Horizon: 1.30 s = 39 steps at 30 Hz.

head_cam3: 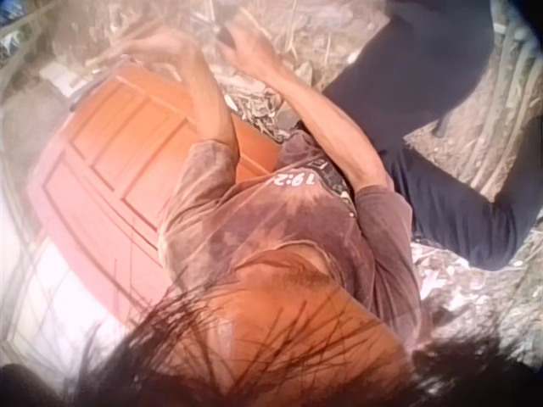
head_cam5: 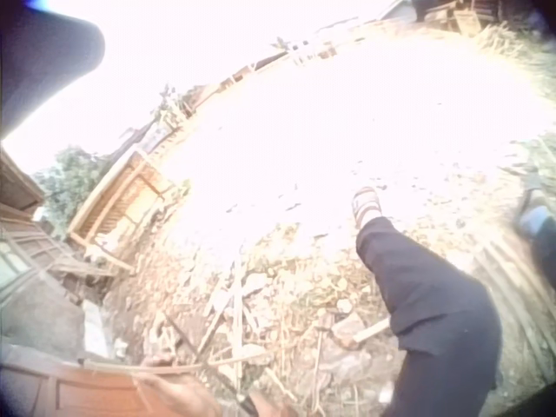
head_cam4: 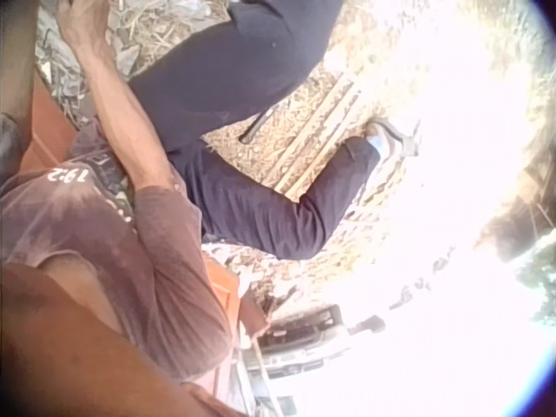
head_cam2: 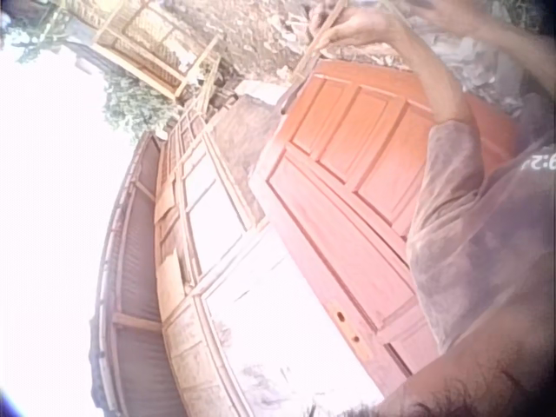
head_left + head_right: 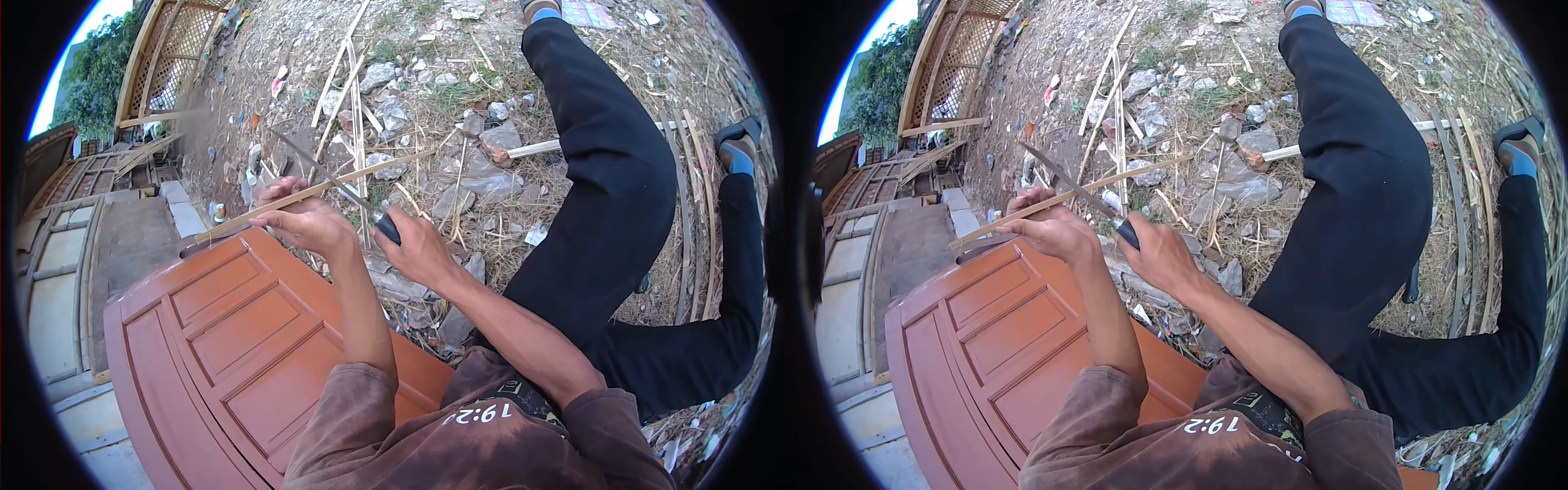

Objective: The person shapes bamboo strips with a knife and hammers small nails to join them together on the ground.

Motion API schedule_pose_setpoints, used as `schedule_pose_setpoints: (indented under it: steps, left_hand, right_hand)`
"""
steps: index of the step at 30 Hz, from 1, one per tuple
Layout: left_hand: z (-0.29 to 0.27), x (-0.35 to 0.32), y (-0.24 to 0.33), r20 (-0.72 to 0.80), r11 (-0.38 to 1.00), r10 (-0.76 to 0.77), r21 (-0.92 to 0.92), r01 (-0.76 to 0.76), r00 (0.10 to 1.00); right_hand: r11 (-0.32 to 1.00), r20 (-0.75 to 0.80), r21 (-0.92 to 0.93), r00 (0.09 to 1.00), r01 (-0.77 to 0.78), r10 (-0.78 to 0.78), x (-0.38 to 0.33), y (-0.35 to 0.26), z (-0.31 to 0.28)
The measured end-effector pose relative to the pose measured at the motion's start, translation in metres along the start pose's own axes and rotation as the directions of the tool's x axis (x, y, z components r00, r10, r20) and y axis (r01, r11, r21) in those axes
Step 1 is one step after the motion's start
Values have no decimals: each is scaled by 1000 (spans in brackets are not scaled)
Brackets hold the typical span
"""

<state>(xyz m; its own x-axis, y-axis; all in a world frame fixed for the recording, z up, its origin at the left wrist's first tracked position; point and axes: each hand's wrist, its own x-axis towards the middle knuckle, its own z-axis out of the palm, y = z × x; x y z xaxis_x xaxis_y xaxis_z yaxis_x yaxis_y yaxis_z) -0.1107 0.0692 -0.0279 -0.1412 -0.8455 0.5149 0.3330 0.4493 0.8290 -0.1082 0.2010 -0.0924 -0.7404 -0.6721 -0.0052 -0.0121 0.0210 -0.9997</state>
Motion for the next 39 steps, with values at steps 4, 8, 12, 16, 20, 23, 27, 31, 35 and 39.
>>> schedule_pose_setpoints:
  steps: [4,8,12,16,20,23,27,31,35,39]
  left_hand:
    - [-5,7,14,-32,982,166,99,-162,986]
    - [-11,37,52,-225,967,254,38,-252,941]
    - [-25,45,74,-172,958,235,-123,-258,957]
    - [-13,31,82,-90,964,186,-174,-199,978]
    - [-4,20,86,-85,974,155,-155,-166,984]
    - [-7,17,84,-123,973,132,-176,-153,984]
    - [-16,22,78,-120,973,117,-184,-138,986]
    - [-18,21,74,-147,979,95,-167,-120,985]
    - [9,19,81,-175,987,94,-109,-114,980]
    - [-9,26,76,-64,976,53,-208,-65,997]
  right_hand:
    - [996,55,-86,998,-31,36,4,2,-3]
    - [991,42,-130,999,14,-9,-1,13,-1]
    - [991,38,-134,999,21,-16,-2,10,2]
    - [992,56,-57,992,113,-109,-6,-6,1]
    - [976,98,45,972,212,-216,-6,-37,0]
    - [987,147,-21,977,161,-157,1,-32,-3]
    - [960,57,-238,985,-146,164,9,19,-17]
    - [968,161,-249,983,-42,84,18,-19,-19]
    - [969,166,-243,982,-44,87,20,-25,-8]
    - [876,-77,-347,941,-334,328,25,53,-21]
